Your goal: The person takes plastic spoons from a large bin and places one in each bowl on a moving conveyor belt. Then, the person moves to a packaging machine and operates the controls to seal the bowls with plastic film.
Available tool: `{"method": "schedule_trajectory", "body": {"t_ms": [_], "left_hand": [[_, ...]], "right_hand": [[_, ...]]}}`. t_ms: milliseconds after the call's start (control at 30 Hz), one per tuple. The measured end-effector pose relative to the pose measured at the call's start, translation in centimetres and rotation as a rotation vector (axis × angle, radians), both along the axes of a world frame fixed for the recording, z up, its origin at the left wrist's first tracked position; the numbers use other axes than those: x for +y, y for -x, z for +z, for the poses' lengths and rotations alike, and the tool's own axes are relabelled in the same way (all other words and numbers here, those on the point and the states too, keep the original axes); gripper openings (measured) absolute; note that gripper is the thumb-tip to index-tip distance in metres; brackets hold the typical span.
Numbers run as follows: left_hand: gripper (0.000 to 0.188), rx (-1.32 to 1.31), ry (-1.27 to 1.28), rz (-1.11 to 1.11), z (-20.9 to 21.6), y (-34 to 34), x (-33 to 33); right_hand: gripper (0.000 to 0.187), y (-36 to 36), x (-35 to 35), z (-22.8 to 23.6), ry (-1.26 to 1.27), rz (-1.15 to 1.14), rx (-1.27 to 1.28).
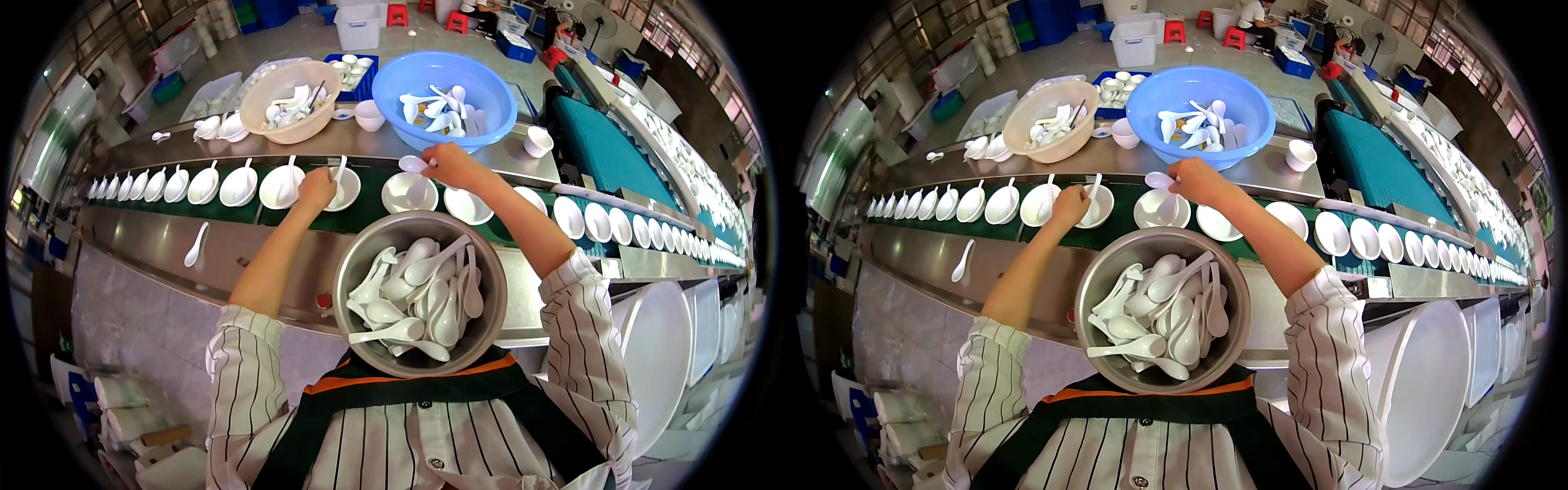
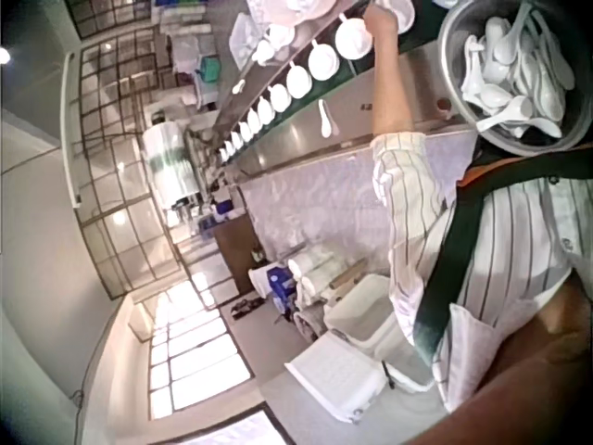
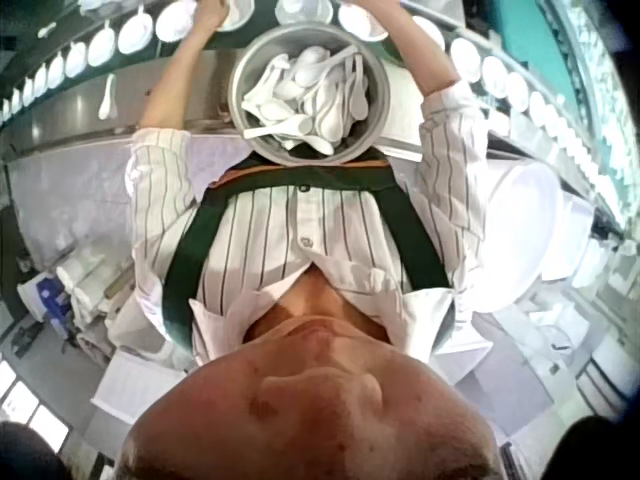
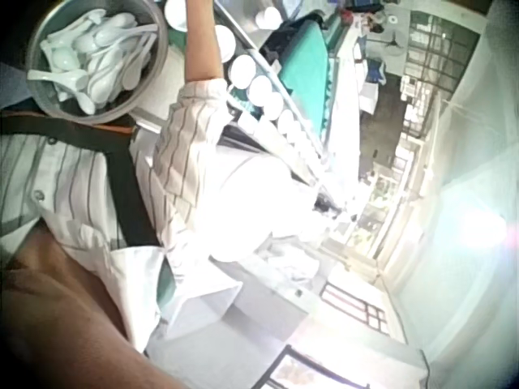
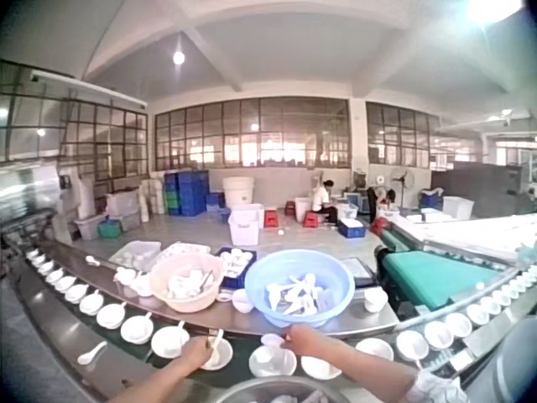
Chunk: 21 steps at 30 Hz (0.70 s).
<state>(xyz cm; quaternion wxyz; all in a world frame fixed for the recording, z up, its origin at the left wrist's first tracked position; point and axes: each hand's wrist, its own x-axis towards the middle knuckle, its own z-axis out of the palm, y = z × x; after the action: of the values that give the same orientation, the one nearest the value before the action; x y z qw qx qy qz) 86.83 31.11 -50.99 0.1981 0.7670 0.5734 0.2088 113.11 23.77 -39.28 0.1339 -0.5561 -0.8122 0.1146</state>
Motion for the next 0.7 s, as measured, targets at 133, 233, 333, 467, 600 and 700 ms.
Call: {"method": "schedule_trajectory", "body": {"t_ms": [133, 233, 333, 467, 600, 700], "left_hand": [[0.029, 0.167, -0.221, 0.114, 0.5, 0.0, -1.0], [0.024, -0.008, -0.251, -0.031, 1.9, -1.8, -2.0], [0.019, -0.235, -0.128, -0.3, 2.4, -3.9, -2.7], [0.018, -0.293, -0.144, -0.4, 4.2, -5.8, -4.5], [0.017, -0.26, -0.162, -0.518, 8.3, -6.4, -8.1], [0.021, -0.111, 0.005, -0.715, 11.0, -8.3, -12.7]], "right_hand": [[0.017, -1.0, 0.1, 2.9, -0.082, 0.027, 0.037], [0.018, -1.7, 0.6, 3.3, -0.083, -0.029, -0.026], [0.019, -2.0, 0.5, 1.2, 0.057, 0.028, -0.097], [0.015, -3.6, -0.2, 1.3, -0.031, 0.054, -0.075], [0.008, -4.7, -1.5, 1.7, -0.078, -0.081, -0.271], [0.009, -8.6, -1.6, -3.4, -0.145, 0.029, -0.737]]}}
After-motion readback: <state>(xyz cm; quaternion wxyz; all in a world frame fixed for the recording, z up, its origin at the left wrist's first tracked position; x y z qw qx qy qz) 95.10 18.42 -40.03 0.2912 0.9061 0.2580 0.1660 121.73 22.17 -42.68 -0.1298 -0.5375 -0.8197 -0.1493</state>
